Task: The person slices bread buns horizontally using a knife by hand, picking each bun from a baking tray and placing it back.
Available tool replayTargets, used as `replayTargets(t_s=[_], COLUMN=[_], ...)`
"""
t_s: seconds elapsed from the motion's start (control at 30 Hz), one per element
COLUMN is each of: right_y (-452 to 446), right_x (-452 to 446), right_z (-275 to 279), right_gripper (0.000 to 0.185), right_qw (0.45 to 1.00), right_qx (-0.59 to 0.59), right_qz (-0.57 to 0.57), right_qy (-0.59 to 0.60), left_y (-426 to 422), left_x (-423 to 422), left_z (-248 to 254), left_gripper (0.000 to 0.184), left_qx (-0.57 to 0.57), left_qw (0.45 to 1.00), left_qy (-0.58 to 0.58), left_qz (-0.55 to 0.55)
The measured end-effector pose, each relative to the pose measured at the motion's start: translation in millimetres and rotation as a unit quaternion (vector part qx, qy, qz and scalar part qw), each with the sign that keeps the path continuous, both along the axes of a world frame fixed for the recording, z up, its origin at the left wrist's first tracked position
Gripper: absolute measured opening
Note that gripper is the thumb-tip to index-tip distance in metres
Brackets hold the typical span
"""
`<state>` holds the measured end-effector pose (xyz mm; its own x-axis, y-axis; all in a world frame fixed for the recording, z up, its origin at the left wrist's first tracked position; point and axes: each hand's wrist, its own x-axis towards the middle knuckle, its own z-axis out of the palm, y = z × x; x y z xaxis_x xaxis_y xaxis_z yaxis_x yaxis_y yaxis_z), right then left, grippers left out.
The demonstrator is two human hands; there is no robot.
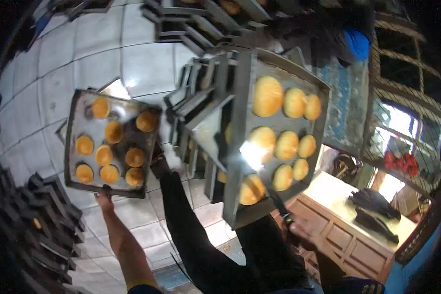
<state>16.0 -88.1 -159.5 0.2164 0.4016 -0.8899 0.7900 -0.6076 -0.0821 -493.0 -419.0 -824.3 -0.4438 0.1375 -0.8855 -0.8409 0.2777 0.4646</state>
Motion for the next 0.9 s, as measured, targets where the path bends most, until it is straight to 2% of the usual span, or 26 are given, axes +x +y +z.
replayTargets(t_s=[0.03,0.1,0.13,0.17,0.23,0.27,0.33,0.37,0.4,0.43,0.47,0.5,0.53,0.57,0.63,0.7,0.77,0.9], right_y=[1.9,-12.3,-33.6,-46.4,-71.9,-86.9,-107.0,-109.5,-101.9,-93.3,-75.5,-63.7,-60.2,-54.3,-42.8,-33.5,-25.0,-4.2], right_x=[0.2,27.8,50.5,59.5,77.2,107.1,140.8,151.5,156.0,159.5,156.3,160.1,179.4,187.9,203.2,221.6,241.4,270.0], right_z=[-8.2,-16.5,-26.7,-25.8,-23.6,-32.6,-41.3,-42.3,-36.8,-30.9,-15.5,-1.3,5.2,16.0,37.9,55.2,68.9,89.1], right_gripper=[0.033,0.030,0.033,0.036,0.041,0.038,0.035,0.034,0.034,0.034,0.035,0.037,0.037,0.037,0.039,0.041,0.034,0.039], right_qw=[0.995,0.976,0.979,0.970,0.940,0.963,0.961,0.973,0.975,0.977,0.957,0.916,0.926,0.921,0.930,0.918,0.913,0.905], right_qx=[-0.044,-0.091,-0.038,-0.009,0.047,0.133,0.218,0.210,0.209,0.207,0.229,0.245,0.238,0.241,0.208,0.223,0.236,0.269], right_qz=[-0.050,-0.108,-0.065,-0.109,-0.193,-0.088,0.010,0.010,0.008,0.006,-0.086,-0.174,-0.128,-0.128,-0.161,-0.168,-0.130,-0.127], right_qy=[0.078,0.166,0.187,0.215,0.277,0.217,0.173,0.099,0.072,0.044,0.158,0.267,0.265,0.277,0.259,0.280,0.305,0.305], left_y=[-1.6,-3.0,32.1,80.1,163.5,199.3,223.7,219.5,252.1,267.1,276.7,290.2,282.9,274.0,280.7,286.7,288.7,297.6], left_x=[-2.7,-7.3,18.1,47.0,112.0,156.0,225.6,261.0,294.5,315.9,349.1,369.5,384.0,400.4,422.0,437.2,451.6,468.2], left_z=[-1.2,1.6,43.1,99.3,241.3,311.8,416.9,437.9,505.2,531.3,542.6,553.1,539.4,513.7,515.6,513.9,509.3,519.3], left_gripper=[0.040,0.043,0.043,0.046,0.046,0.038,0.029,0.026,0.026,0.033,0.047,0.062,0.073,0.091,0.102,0.095,0.089,0.081], left_qx=[-0.001,-0.002,-0.023,-0.066,-0.039,-0.012,0.114,0.169,0.189,0.173,0.248,0.254,0.131,0.094,-0.013,-0.053,-0.089,-0.135], left_qw=[1.000,0.998,0.995,0.970,0.895,0.871,0.841,0.839,0.842,0.809,0.843,0.835,0.761,0.758,0.740,0.737,0.738,0.742], left_qy=[-0.021,-0.063,0.068,0.198,0.350,0.408,0.407,0.377,0.307,0.257,0.207,0.209,0.327,0.362,0.397,0.408,0.414,0.444], left_qz=[-0.007,-0.024,-0.073,-0.121,-0.274,-0.274,-0.339,-0.353,-0.402,-0.500,-0.430,-0.441,-0.545,-0.535,-0.543,-0.536,-0.525,-0.484])
